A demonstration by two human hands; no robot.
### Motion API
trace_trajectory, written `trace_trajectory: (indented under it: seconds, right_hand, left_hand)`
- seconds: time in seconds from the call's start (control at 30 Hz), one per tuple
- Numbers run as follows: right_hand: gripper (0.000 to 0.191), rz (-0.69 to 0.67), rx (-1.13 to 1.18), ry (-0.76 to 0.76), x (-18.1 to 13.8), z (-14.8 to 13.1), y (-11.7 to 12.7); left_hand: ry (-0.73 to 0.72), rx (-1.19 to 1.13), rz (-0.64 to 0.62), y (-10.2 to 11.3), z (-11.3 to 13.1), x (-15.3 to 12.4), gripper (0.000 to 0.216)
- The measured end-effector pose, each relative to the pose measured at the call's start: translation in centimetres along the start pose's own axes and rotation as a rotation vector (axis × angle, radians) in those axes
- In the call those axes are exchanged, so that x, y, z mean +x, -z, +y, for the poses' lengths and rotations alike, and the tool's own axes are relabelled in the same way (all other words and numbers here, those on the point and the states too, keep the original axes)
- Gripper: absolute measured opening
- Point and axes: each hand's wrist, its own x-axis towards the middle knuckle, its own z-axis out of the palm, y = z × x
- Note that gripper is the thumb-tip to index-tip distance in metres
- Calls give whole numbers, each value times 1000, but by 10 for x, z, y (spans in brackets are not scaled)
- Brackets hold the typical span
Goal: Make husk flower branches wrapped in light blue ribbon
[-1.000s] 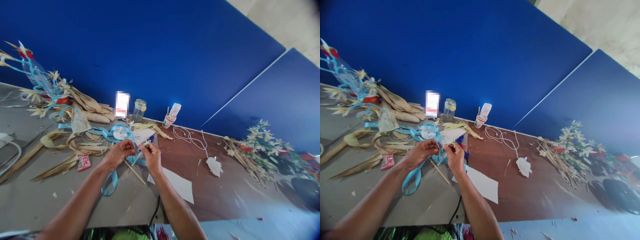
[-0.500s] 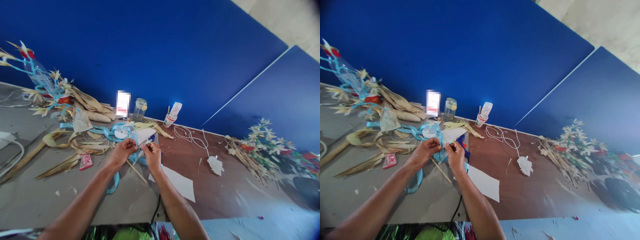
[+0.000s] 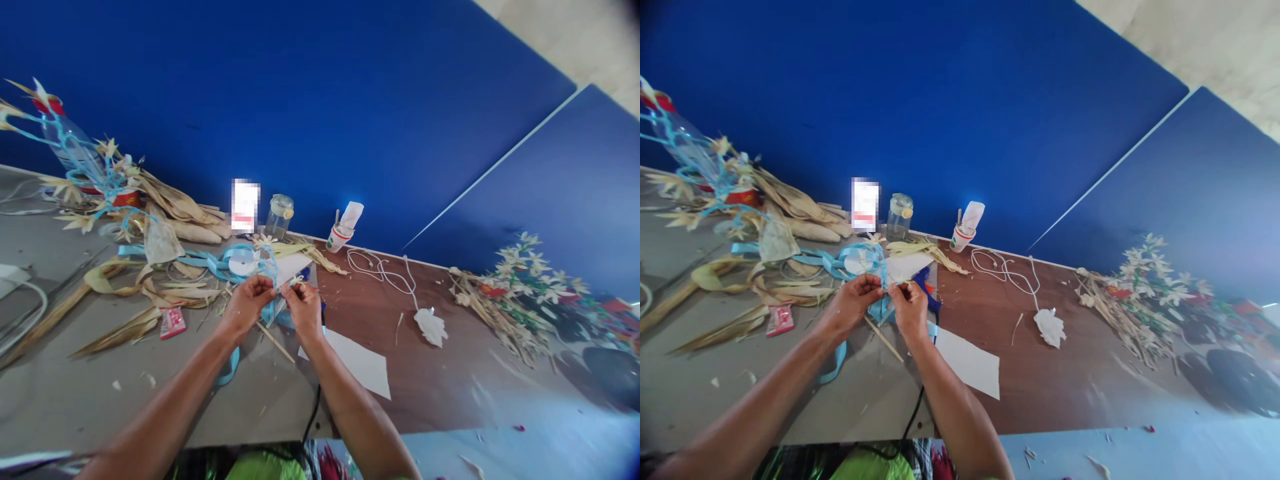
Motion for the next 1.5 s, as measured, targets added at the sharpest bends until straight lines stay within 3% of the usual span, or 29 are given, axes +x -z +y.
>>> trace_trajectory:
  seconds: [0.27, 0.4, 0.53, 0.63, 0.77, 0.9, 1.2, 1.5]
  right_hand:
    - [25, -129, 152, -73, -2, -2, 3]
    - [33, -59, 83, -60, 3, 1, 10]
    - [27, 51, -186, 0, 16, 1, 30]
    - [26, 34, -515, 91, 26, 0, 48]
    - [31, -62, -983, -17, 30, 4, 60]
    - [43, -168, -1214, -98, 28, 11, 56]
    - [47, -169, -1283, -95, 27, 16, 53]
    - [38, -205, -1127, -45, 32, 23, 57]
  left_hand:
    - [1, -102, 36, 3, 9, -1, 33]
    - [-41, -114, 108, 10, 14, 3, 33]
    - [-71, -127, 147, 17, 16, 8, 35]
    - [-101, -110, 164, 19, 16, 10, 35]
    - [-120, -72, 163, 19, 15, 10, 33]
    - [-137, -46, 171, 19, 16, 9, 31]
    - [-141, -60, 156, 19, 17, 9, 30]
    - [-48, -81, 133, 20, 21, 9, 35]
